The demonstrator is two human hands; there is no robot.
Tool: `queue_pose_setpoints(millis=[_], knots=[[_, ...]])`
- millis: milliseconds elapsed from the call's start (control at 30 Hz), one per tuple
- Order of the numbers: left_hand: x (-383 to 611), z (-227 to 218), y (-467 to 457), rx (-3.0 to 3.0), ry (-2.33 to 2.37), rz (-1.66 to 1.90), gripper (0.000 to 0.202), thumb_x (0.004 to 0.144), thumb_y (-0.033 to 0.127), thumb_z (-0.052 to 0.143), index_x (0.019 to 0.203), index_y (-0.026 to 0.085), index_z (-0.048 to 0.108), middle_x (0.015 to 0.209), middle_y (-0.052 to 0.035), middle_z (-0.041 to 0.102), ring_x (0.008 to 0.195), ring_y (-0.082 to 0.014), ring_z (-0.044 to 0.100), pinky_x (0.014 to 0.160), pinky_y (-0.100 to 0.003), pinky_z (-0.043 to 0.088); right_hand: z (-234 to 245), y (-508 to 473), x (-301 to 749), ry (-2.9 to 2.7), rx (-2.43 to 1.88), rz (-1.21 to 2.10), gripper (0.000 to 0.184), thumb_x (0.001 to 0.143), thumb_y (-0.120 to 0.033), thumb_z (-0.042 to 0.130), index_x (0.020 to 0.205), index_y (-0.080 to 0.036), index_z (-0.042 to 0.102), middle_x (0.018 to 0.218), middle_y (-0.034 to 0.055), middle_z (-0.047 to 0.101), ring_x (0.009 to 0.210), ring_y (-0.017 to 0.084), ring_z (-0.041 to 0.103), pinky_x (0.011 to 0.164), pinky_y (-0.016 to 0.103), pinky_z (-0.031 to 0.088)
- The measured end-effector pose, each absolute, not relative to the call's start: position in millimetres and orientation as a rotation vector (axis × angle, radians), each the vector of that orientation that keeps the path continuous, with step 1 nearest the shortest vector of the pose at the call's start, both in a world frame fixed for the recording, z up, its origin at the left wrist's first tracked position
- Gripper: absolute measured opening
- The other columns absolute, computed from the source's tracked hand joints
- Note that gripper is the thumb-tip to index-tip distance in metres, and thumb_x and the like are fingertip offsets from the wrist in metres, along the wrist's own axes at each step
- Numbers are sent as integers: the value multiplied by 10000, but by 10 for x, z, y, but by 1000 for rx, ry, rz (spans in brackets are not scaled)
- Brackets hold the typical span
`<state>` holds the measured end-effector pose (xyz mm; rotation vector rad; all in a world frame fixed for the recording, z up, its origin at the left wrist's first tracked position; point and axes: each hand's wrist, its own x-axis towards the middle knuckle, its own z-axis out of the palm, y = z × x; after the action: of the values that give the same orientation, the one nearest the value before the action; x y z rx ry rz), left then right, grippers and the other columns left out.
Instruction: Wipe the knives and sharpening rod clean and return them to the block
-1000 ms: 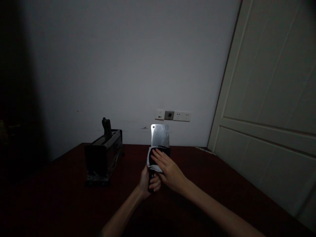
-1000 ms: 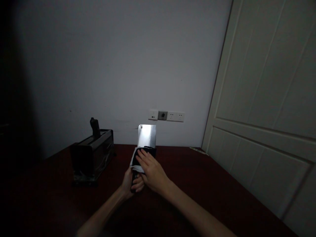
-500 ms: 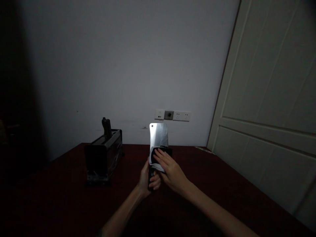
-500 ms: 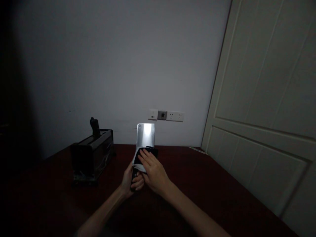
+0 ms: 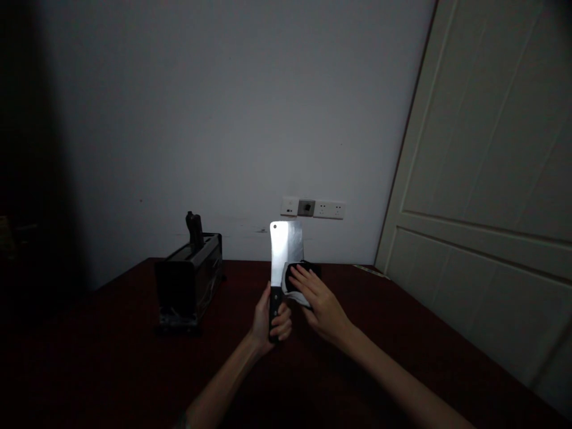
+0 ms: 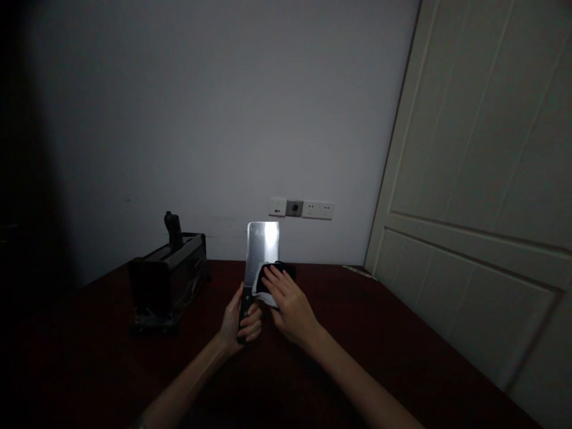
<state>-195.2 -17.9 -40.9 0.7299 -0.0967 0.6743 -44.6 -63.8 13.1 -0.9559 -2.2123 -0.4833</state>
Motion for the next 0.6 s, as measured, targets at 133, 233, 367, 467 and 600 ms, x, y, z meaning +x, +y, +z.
queue_pose_setpoints(millis=[133, 233, 367, 467, 600], knots=[[-1944, -397, -181, 738, -119, 665, 601, 844, 606, 191, 528, 158, 436, 337, 70, 264, 228, -45, 152, 260, -172, 229, 189, -573, -388, -2121, -1010, -483, 534, 746, -55, 405, 1279, -101, 410, 1367, 141, 384, 1313, 218, 228, 1052, 498, 257], [-1932, -440, -156, 720, -58, 644, 615, 805, 655, 238, 487, 160, 415, 322, 66, 260, 223, -50, 181, 257, -178, 234, 159, -611, -454, -2201, -965, -472, 539, 740, -58, 412, 1278, -89, 409, 1374, 145, 371, 1319, 221, 209, 1050, 484, 272], [-1916, -467, -158, 720, 16, 635, 621, 772, 687, 282, 457, 162, 384, 308, 67, 252, 221, -48, 198, 259, -174, 233, 165, -623, -508, -2303, -908, -436, 513, 738, -69, 426, 1251, -79, 441, 1361, 141, 393, 1311, 216, 233, 1053, 450, 286], [-1913, -449, -182, 748, 7, 634, 600, 792, 665, 273, 496, 160, 410, 320, 70, 271, 223, -48, 184, 259, -172, 235, 221, -557, -474, -2222, -924, -438, 497, 737, -57, 414, 1231, -89, 462, 1351, 138, 408, 1307, 210, 246, 1058, 460, 273], [-1911, -443, -180, 762, 35, 639, 618, 790, 675, 250, 486, 161, 409, 309, 72, 253, 217, -47, 174, 253, -170, 224, 233, -545, -498, -2207, -899, -406, 477, 747, -63, 410, 1220, -89, 472, 1351, 141, 407, 1309, 209, 242, 1056, 464, 276]])
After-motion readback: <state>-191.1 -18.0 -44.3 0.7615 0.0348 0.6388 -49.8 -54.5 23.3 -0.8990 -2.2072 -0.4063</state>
